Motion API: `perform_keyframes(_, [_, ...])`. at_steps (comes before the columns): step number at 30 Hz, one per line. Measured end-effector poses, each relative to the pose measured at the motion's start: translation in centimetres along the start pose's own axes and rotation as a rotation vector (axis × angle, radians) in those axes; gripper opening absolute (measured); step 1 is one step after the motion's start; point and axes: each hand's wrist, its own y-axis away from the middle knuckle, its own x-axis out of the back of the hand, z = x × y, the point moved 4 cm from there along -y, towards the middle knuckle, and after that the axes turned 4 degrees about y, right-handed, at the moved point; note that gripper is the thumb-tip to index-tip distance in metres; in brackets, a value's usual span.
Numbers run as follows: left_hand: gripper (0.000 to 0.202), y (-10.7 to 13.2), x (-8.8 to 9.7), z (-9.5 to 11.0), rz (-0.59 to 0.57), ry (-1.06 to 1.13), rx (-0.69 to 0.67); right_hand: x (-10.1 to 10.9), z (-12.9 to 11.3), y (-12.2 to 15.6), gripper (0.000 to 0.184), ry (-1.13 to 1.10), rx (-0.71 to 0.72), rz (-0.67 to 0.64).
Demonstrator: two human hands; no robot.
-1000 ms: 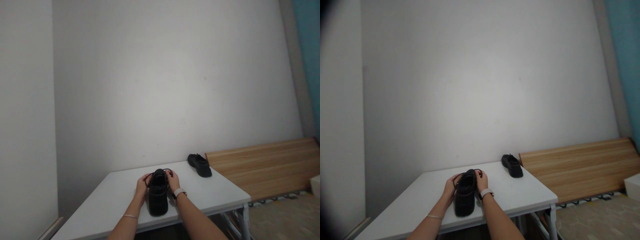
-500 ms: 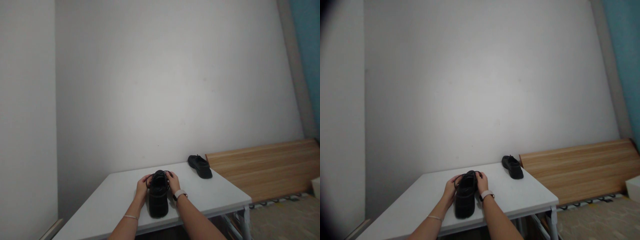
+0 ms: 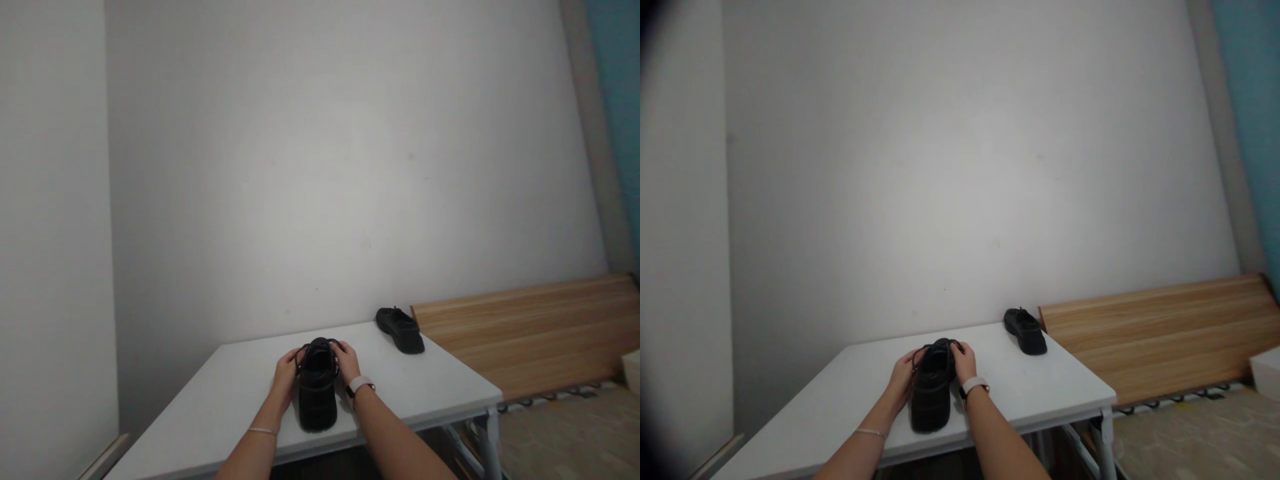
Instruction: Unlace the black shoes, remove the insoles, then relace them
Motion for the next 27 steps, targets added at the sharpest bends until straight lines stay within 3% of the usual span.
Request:
perform_keyframes(7, [0.042,-0.2,0.7,-0.3,0.06,0.04,-0.01,0.5,-0.1,-0.1,0.022,0.072,-0.002,0.0])
perform_keyframes(13, [0.044,-0.3,0.3,-0.7,0.024,0.047,0.04,0.0,-0.4,0.3,0.023,0.088,0.003,-0.005])
perform_keyframes(19, [0.042,-0.5,1.7,-0.5,0.135,0.14,0.021,1.3,-0.4,0.1,0.022,0.116,-0.03,0.083])
perform_keyframes(27, [0.04,0.0,0.5,-0.5,0.041,0.134,0.061,0.7,-0.5,0.4,0.019,0.116,-0.078,0.003])
